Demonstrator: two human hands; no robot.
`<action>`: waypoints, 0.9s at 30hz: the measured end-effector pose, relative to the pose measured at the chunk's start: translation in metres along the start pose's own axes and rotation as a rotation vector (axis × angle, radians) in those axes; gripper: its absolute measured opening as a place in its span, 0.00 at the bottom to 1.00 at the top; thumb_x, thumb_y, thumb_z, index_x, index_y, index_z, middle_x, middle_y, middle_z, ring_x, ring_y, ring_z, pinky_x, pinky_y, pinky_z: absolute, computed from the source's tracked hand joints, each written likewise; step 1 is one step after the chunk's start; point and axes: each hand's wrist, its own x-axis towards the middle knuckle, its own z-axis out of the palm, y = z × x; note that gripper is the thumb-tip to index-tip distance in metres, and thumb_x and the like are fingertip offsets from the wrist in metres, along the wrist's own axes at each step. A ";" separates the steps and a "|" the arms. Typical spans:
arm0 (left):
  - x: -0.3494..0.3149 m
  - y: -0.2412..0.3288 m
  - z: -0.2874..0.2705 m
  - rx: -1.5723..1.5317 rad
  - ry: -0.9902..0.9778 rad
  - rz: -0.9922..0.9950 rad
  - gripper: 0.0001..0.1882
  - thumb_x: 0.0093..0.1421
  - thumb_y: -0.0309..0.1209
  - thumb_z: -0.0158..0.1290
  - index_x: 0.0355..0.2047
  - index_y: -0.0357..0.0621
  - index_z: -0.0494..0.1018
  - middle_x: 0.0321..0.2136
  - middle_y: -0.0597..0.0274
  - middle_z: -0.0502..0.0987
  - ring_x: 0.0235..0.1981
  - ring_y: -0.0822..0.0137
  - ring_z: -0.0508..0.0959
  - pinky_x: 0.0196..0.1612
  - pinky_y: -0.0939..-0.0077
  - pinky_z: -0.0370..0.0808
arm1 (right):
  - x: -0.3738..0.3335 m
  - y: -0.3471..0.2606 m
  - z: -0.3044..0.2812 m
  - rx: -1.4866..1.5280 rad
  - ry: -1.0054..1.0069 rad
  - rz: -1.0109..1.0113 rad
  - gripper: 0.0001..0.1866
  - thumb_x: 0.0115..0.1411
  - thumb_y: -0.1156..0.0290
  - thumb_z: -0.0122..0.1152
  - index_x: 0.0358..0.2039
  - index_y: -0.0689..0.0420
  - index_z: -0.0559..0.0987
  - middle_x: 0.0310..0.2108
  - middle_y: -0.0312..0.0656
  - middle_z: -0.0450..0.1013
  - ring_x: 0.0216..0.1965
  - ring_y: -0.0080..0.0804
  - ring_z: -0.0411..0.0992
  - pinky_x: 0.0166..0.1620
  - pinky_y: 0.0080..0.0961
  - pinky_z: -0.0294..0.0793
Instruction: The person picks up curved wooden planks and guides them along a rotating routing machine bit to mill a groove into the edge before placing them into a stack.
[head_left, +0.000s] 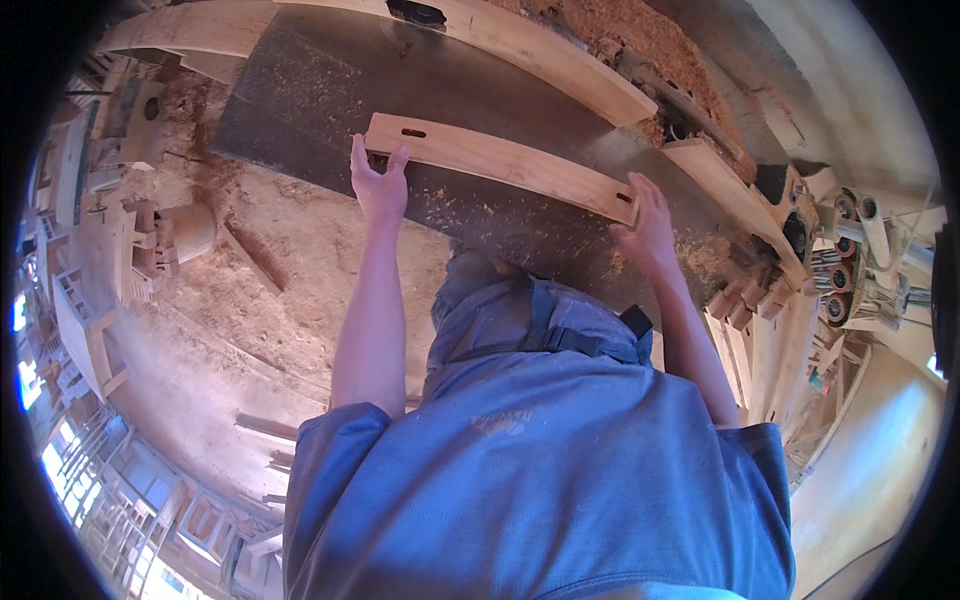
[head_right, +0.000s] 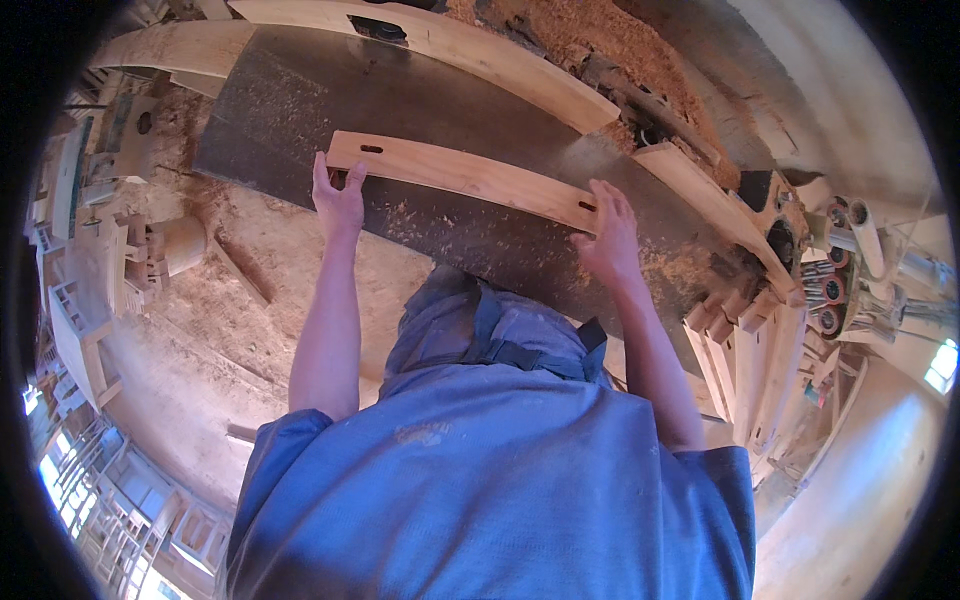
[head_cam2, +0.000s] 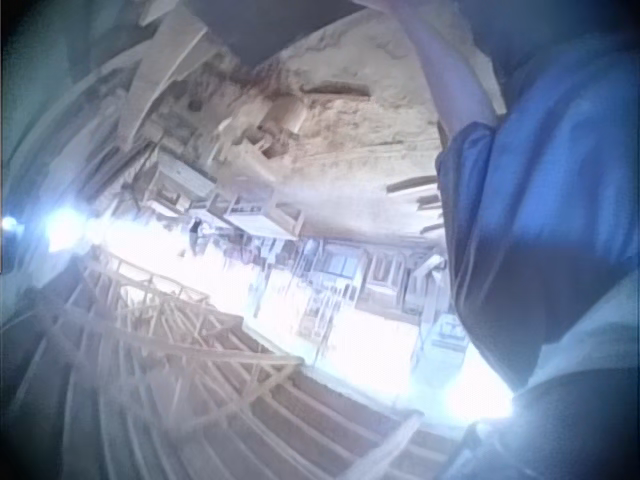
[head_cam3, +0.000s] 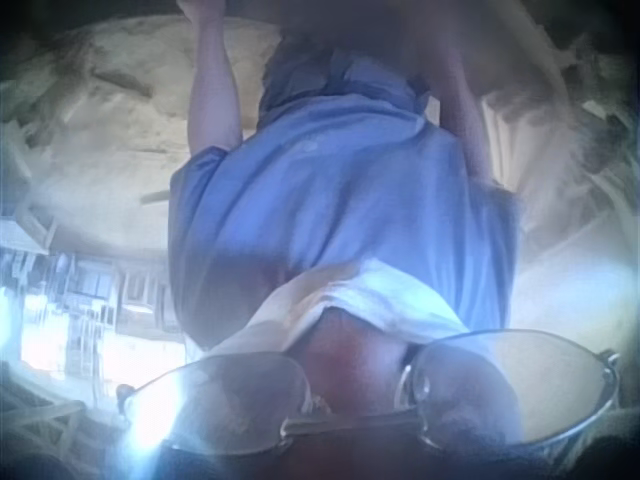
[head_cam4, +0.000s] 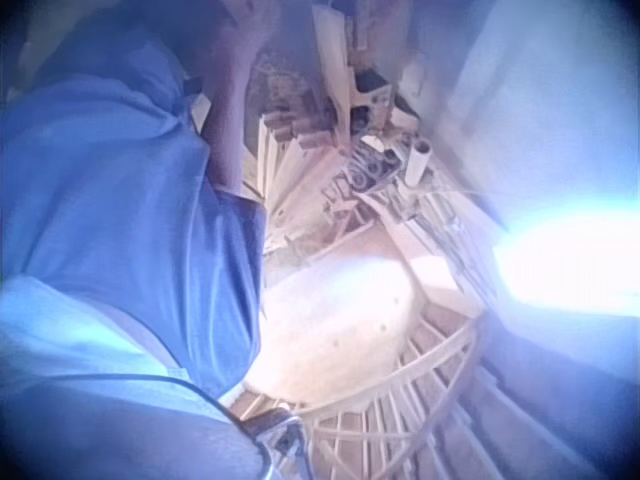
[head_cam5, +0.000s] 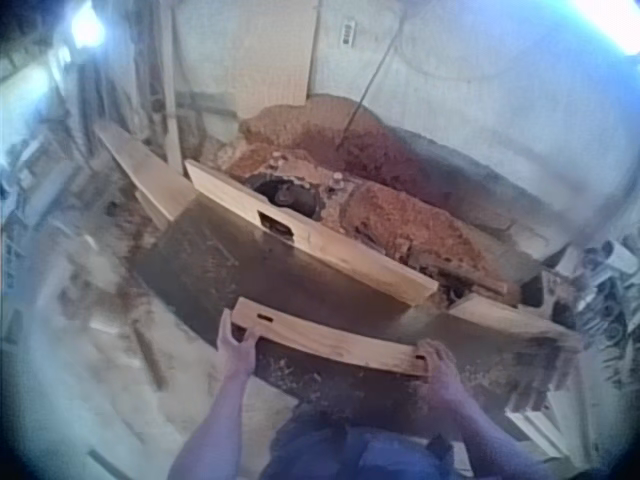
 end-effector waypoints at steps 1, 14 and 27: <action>-0.001 0.002 0.000 -0.015 -0.002 -0.004 0.44 0.57 0.36 0.67 0.67 0.29 0.58 0.64 0.40 0.66 0.65 0.50 0.68 0.67 0.63 0.64 | 0.002 0.001 0.003 -0.085 -0.035 -0.073 0.38 0.46 0.75 0.72 0.60 0.57 0.71 0.56 0.52 0.72 0.57 0.54 0.71 0.61 0.42 0.70; 0.019 0.037 -0.001 -0.290 -0.061 -0.139 0.32 0.64 0.22 0.50 0.68 0.26 0.56 0.58 0.53 0.73 0.58 0.66 0.71 0.62 0.76 0.65 | 0.061 0.069 -0.002 0.407 -0.250 0.112 0.35 0.49 0.70 0.75 0.59 0.58 0.75 0.54 0.51 0.76 0.51 0.46 0.77 0.55 0.36 0.75; 0.047 0.022 0.023 -0.213 0.156 -0.336 0.21 0.66 0.30 0.53 0.58 0.36 0.70 0.45 0.66 0.77 0.42 0.73 0.73 0.43 0.78 0.69 | 0.063 0.140 0.011 0.892 -0.148 0.335 0.40 0.51 0.74 0.71 0.66 0.57 0.67 0.60 0.53 0.70 0.61 0.43 0.70 0.62 0.35 0.70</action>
